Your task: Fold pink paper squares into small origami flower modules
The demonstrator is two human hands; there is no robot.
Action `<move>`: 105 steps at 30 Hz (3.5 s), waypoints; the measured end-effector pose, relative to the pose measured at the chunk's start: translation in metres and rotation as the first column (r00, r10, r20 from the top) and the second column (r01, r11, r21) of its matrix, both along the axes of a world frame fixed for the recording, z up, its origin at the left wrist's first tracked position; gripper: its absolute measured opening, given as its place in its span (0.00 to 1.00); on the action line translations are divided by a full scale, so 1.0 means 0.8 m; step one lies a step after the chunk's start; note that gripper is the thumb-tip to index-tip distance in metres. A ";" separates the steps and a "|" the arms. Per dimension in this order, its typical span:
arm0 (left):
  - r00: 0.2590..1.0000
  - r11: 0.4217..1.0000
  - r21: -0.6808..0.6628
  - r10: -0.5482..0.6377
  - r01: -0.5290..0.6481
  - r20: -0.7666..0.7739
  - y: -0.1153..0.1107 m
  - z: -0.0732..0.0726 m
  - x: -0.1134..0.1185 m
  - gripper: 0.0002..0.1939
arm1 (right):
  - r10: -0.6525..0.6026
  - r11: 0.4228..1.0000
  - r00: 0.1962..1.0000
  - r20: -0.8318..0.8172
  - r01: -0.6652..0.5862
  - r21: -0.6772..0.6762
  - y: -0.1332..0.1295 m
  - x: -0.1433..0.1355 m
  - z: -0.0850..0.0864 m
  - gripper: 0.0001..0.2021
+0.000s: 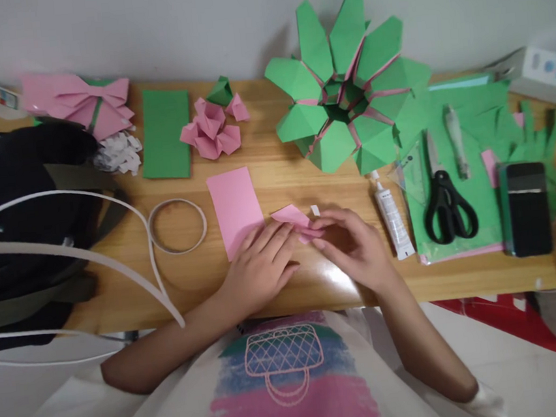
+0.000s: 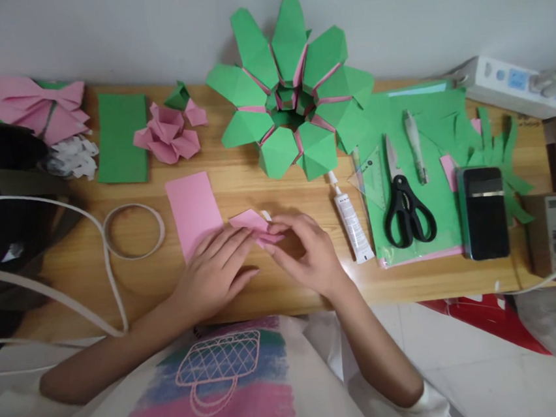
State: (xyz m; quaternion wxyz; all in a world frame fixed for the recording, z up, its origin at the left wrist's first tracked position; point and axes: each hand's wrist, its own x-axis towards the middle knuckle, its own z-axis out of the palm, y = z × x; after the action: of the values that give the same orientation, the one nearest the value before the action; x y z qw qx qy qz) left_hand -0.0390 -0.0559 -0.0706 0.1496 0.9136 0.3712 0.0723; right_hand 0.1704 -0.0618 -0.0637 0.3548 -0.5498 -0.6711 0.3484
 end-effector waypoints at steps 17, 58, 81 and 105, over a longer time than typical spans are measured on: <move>0.999 0.999 0.054 -0.002 0.000 0.042 0.001 -0.001 0.000 0.21 | 0.429 0.902 0.789 0.440 -0.398 -0.166 0.058 0.000 0.025 0.10; 0.999 1.000 0.012 -0.018 0.018 0.050 0.003 -0.002 -0.001 0.22 | 0.433 0.820 0.477 0.765 0.143 -0.554 0.100 -0.060 0.069 0.11; 0.996 0.998 0.069 -0.015 0.009 0.085 -0.002 -0.009 -0.003 0.22 | 0.323 0.862 0.604 0.728 0.131 -0.490 0.079 -0.035 0.034 0.25; 0.995 0.998 0.045 -0.054 0.050 0.088 0.001 -0.009 -0.004 0.23 | 0.294 0.711 0.833 0.470 0.138 -0.690 0.090 -0.012 0.037 0.17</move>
State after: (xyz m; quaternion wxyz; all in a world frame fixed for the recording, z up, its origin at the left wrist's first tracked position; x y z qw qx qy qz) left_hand -0.0420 -0.0554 -0.0775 0.1485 0.9218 0.3385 0.1171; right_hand 0.1607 0.0105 -0.0342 -0.1030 -0.6876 -0.5844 0.4184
